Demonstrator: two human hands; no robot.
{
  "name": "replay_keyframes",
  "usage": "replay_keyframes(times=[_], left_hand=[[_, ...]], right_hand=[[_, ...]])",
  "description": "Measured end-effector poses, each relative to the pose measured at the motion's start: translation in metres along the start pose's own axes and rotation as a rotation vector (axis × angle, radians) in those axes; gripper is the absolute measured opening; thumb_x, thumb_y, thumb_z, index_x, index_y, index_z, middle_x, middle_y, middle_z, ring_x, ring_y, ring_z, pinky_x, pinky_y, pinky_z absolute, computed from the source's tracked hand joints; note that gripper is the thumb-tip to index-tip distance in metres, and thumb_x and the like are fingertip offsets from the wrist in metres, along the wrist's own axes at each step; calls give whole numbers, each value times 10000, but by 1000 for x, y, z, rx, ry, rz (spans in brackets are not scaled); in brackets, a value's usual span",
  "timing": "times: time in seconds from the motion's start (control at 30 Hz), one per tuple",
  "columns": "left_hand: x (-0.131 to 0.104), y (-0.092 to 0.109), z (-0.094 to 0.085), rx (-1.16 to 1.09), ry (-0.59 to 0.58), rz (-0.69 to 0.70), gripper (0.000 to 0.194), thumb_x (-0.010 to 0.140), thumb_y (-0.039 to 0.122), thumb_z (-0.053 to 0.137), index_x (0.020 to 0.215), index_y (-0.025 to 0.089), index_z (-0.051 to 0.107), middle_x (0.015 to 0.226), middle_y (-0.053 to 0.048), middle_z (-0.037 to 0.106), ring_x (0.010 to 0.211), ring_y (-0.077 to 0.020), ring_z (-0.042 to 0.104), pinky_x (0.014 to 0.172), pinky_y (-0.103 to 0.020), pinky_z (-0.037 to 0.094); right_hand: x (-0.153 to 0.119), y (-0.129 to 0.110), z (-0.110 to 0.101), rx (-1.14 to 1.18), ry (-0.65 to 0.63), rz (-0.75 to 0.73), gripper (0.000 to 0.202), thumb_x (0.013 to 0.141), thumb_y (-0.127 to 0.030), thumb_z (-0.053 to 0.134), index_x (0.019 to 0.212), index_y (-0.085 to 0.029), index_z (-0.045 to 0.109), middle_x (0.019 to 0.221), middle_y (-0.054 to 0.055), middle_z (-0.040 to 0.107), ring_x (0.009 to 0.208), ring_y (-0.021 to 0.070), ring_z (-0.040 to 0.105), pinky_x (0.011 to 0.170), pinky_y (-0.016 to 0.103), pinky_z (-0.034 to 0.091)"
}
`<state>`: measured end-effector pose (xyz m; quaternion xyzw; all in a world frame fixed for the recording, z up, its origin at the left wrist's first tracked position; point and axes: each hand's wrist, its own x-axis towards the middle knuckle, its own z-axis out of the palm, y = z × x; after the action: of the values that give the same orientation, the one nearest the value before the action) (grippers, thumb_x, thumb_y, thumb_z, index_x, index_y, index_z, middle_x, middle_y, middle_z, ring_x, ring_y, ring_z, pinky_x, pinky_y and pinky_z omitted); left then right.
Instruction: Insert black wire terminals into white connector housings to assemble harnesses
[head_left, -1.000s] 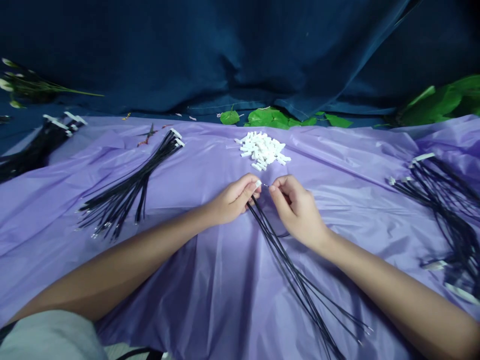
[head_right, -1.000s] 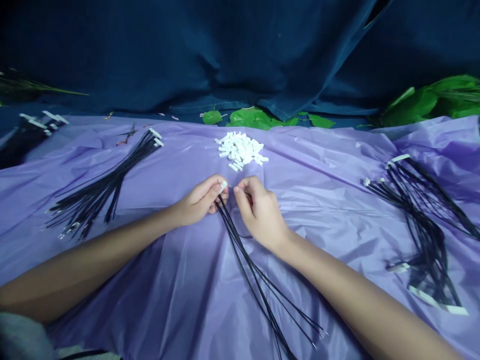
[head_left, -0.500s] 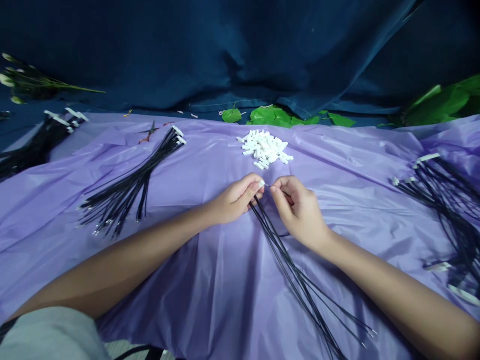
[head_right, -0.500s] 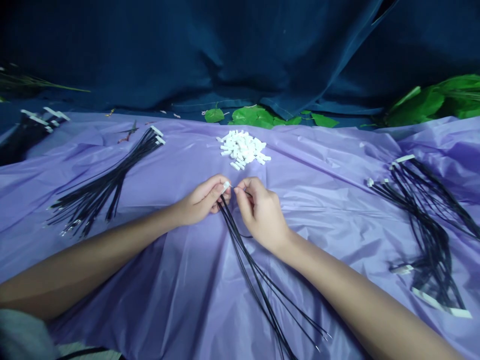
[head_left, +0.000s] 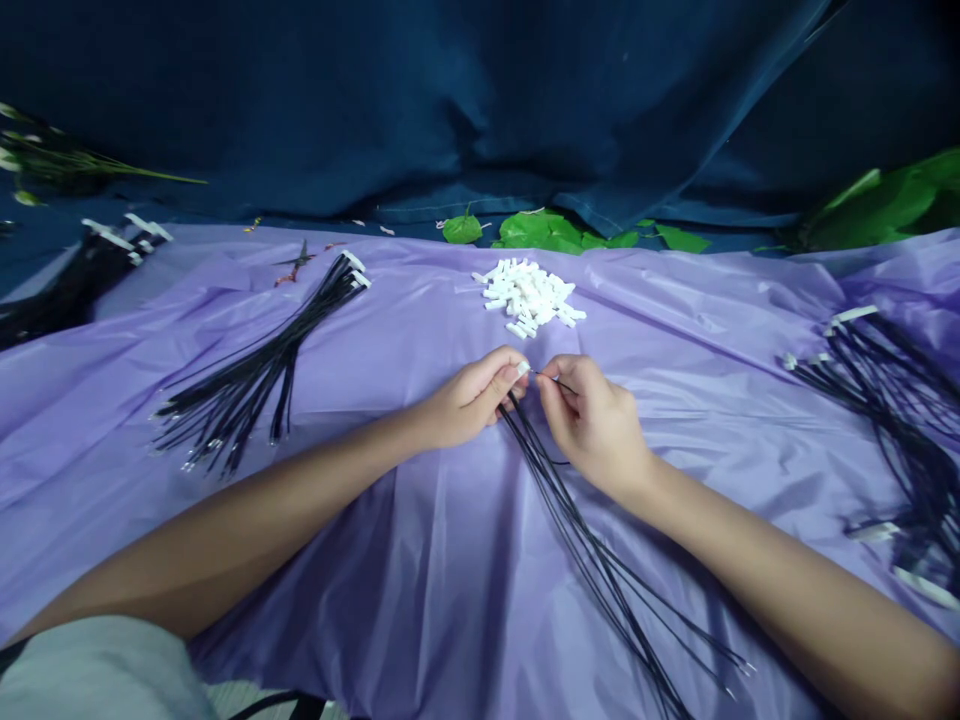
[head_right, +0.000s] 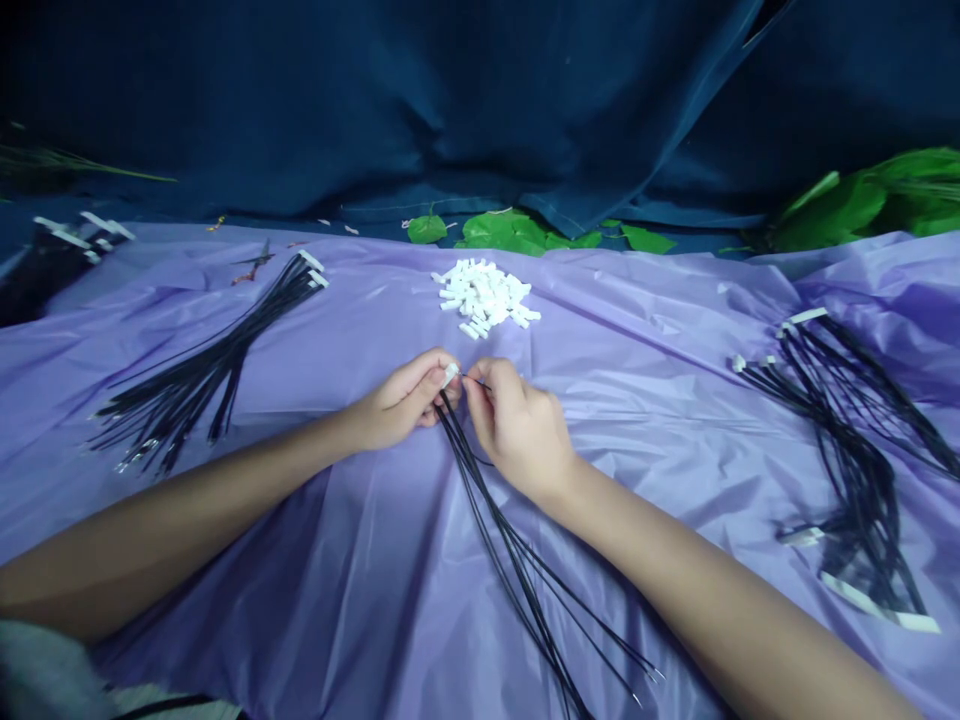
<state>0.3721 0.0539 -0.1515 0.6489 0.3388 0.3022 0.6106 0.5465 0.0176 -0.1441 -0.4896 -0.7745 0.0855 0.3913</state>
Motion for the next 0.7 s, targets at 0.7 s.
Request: replay_keyframes(times=[0.7], left_hand=[[-5,5,2,-69,-14,107,316,929,479,368,900,173,437,760,8,441,547,-48,376,447,-157,342]], right_hand=[[6,-2,-9,-646,259,-579,77,872,-174,574,888,-161,500,549,-52,561,422,78,457,470,271,285]])
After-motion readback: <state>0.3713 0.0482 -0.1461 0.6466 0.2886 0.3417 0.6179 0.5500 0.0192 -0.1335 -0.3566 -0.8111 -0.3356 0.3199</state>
